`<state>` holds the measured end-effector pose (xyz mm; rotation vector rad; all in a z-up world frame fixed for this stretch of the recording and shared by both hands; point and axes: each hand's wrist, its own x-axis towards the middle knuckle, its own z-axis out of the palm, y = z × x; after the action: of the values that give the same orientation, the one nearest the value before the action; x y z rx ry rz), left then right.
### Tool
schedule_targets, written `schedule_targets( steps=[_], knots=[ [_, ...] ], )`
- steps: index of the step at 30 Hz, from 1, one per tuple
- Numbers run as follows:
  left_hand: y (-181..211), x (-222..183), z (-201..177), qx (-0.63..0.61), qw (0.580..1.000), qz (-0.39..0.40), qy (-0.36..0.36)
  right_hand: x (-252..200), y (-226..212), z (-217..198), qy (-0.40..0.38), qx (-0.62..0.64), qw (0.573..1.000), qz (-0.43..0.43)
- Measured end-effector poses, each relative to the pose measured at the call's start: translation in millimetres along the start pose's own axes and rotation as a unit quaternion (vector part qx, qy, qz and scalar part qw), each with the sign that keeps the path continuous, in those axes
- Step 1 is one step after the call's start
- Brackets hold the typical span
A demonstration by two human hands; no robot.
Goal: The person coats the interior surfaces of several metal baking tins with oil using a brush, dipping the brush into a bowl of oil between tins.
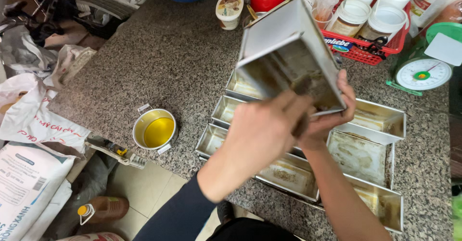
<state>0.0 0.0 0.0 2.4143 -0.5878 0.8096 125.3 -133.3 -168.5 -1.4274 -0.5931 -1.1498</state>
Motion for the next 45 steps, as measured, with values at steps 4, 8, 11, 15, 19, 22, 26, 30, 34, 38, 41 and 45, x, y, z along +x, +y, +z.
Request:
schedule_targets(
  steps=[4, 8, 11, 15, 19, 22, 26, 30, 34, 38, 41, 45],
  knots=[
    [3, -12, 2, 0.038, 0.995, 0.038, -0.082, -9, 27, 11, 0.037, -0.007, 0.999, -0.010],
    [0, -17, -8, -0.010, 0.998, 0.032, -0.045, -9, 21, 9, 0.028, -0.023, 0.999, 0.004],
    [-15, -3, -5, -0.006, 1.000, 0.030, -0.002, -12, -6, 28, 0.001, -0.002, 1.000, -0.001],
    [-1, -22, -11, -0.017, 0.995, 0.085, -0.038, -5, -23, 28, -0.065, 0.012, 0.998, -0.004],
    [-27, -41, -44, -0.015, 0.999, 0.004, -0.035, -10, -10, 37, -0.112, -0.028, 0.989, 0.093],
    [-60, -67, -82, -0.078, 0.987, -0.131, 0.047, -20, -1, 36, -0.173, -0.042, 0.966, 0.188],
    [-114, -112, -113, -0.091, 0.950, -0.257, 0.151, -37, 6, 40, -0.222, -0.040, 0.949, 0.221],
    [-163, -156, -126, -0.054, 0.896, -0.411, 0.157, -46, 2, 50, -0.281, -0.042, 0.941, 0.185],
    [-211, -193, -121, 0.089, 0.897, -0.429, 0.054, -51, -11, 67, -0.320, -0.057, 0.925, 0.197],
    [-258, -219, -95, 0.074, 0.920, -0.384, 0.003, -52, -28, 80, -0.386, -0.097, 0.902, 0.170],
    [-281, -234, -76, 0.094, 0.904, -0.411, -0.077, -57, -39, 88, -0.418, -0.135, 0.882, 0.168],
    [-300, -243, -55, 0.129, 0.886, -0.420, -0.151, -63, -49, 91, -0.420, -0.095, 0.870, 0.242]
  ],
)
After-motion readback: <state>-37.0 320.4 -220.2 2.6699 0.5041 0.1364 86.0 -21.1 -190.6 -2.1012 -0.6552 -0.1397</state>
